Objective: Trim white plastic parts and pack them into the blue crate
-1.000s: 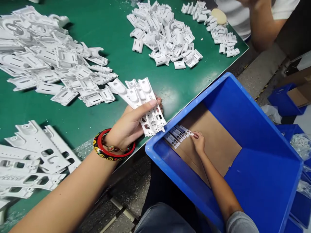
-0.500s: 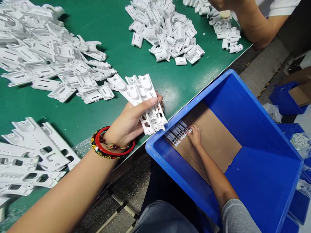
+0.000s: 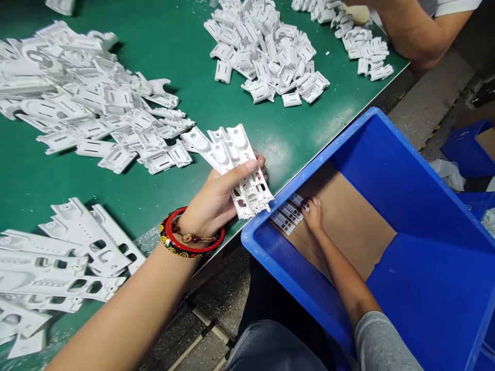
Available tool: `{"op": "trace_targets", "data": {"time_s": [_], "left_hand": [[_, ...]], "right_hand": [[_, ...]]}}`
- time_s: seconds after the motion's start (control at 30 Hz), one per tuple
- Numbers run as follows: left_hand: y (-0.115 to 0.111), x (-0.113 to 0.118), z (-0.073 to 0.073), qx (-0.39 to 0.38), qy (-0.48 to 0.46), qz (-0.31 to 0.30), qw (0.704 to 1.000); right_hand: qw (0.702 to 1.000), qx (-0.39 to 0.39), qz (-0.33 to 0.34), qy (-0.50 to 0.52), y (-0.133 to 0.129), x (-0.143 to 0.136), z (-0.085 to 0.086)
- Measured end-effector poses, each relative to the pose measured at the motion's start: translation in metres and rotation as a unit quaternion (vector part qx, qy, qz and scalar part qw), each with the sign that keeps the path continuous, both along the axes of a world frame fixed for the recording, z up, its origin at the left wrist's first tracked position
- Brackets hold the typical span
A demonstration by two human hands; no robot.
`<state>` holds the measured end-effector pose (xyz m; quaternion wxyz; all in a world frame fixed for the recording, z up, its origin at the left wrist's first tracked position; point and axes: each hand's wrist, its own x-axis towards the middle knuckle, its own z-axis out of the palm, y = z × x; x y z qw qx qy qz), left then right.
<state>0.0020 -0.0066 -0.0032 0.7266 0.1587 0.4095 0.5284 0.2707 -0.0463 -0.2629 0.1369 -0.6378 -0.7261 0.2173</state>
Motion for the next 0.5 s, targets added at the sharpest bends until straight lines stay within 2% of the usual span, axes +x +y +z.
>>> {"op": "trace_targets", "data": {"time_s": [0.2,0.37,0.5], "left_hand": [[0.001,0.0,0.002,0.002,0.01,0.009,1.0],[0.001,0.0,0.003,-0.003,0.009,0.011,1.0],[0.0,0.001,0.003,0.002,-0.003,0.013,1.0]], "right_hand": [[0.995,-0.036,0.09,-0.005,-0.021,-0.017,-0.003],[0.993,-0.052,0.103,0.008,-0.033,-0.028,-0.001],[0.987,-0.061,0.142,0.049,-0.041,-0.033,0.007]]}}
